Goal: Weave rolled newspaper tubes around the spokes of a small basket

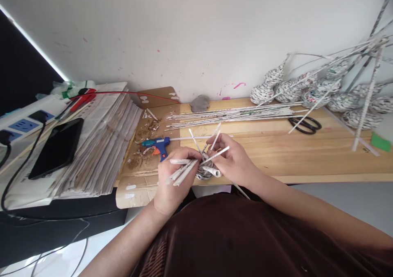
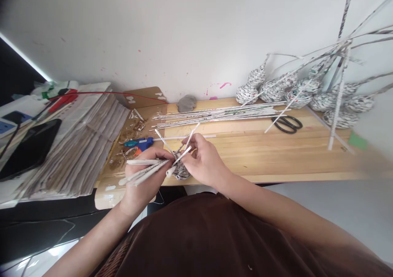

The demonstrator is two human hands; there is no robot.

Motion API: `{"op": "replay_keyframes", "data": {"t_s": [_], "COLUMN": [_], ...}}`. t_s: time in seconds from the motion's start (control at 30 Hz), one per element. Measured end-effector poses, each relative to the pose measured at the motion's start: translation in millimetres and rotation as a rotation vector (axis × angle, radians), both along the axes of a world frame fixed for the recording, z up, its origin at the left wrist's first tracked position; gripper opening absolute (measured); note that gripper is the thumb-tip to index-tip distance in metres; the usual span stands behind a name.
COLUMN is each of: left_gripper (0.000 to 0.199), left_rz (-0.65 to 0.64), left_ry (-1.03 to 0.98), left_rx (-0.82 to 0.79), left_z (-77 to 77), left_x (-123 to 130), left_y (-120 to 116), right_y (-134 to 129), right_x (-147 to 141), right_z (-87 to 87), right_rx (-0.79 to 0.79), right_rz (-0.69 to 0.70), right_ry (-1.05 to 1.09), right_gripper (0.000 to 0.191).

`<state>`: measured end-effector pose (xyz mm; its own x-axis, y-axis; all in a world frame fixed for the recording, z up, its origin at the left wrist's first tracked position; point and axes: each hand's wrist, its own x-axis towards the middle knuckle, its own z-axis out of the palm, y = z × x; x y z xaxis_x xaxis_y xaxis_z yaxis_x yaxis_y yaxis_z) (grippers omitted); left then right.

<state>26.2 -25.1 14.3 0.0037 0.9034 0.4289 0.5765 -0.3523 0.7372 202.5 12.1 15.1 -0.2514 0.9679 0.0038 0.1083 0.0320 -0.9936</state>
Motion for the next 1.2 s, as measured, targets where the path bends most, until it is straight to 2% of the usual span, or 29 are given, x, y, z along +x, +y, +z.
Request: {"op": "replay_keyframes", "data": {"t_s": [0.07, 0.13, 0.23, 0.3, 0.4, 0.47, 0.53, 0.6, 0.67, 0.77, 0.87, 0.97, 1.03, 1.2], "left_gripper": [0.015, 0.014, 0.009, 0.004, 0.012, 0.020, 0.019, 0.014, 0.010, 0.010, 0.010, 0.012, 0.013, 0.014], "left_rz": [-0.001, -0.002, 0.001, 0.004, 0.024, 0.029, 0.010, -0.017, -0.041, -0.083, -0.115, -0.145, -0.187, -0.293], "left_ry": [-0.014, -0.018, -0.010, -0.024, -0.074, -0.072, -0.021, 0.041, 0.082, 0.102, 0.109, 0.082, 0.057, 0.028], "left_rx": [0.007, 0.014, 0.009, -0.007, -0.032, -0.048, -0.049, -0.009, 0.041, 0.098, 0.124, 0.107, 0.081, 0.026], "left_z": [-1.5, -2.8, -3.3, -2.3, 1.1, 3.9, 6.2, 7.3, 7.0, 4.9, 4.3, 6.9, 9.3, 11.9], "left_x": [0, -1, 0, 1, 2, 2, 0, -2, -4, -8, -11, -12, -13, -17], "left_y": [0, 0, 0, 0, 0, 1, 3, 5, 7, 9, 11, 11, 10, 5], "right_y": [3, 5, 8, 9, 8, 5, -1, -7, -13, -17, -15, -13, -13, -11], "right_x": [-1, -3, -5, -6, -6, -4, 0, 4, 7, 9, 9, 10, 11, 9], "right_z": [0.6, 1.3, 1.8, 1.2, -0.8, -1.6, -1.1, 0.0, 0.6, -0.3, -2.6, -3.1, -0.8, 12.3], "right_rx": [-0.173, -0.323, -0.424, -0.442, -0.342, -0.144, 0.116, 0.345, 0.456, 0.379, 0.250, 0.306, 0.330, 0.147], "right_rz": [0.013, 0.020, 0.010, 0.060, 0.133, 0.122, 0.096, 0.068, 0.043, 0.035, 0.077, 0.099, 0.113, 0.104], "right_ry": [0.058, 0.122, 0.286, 0.381, 0.407, 0.330, 0.190, 0.041, -0.039, 0.021, 0.091, 0.069, 0.084, 0.092], "right_gripper": [0.037, 0.042, 0.038, 0.031, 0.017, 0.011, 0.006, 0.011, 0.018, 0.026, 0.023, 0.014, 0.012, 0.010]}}
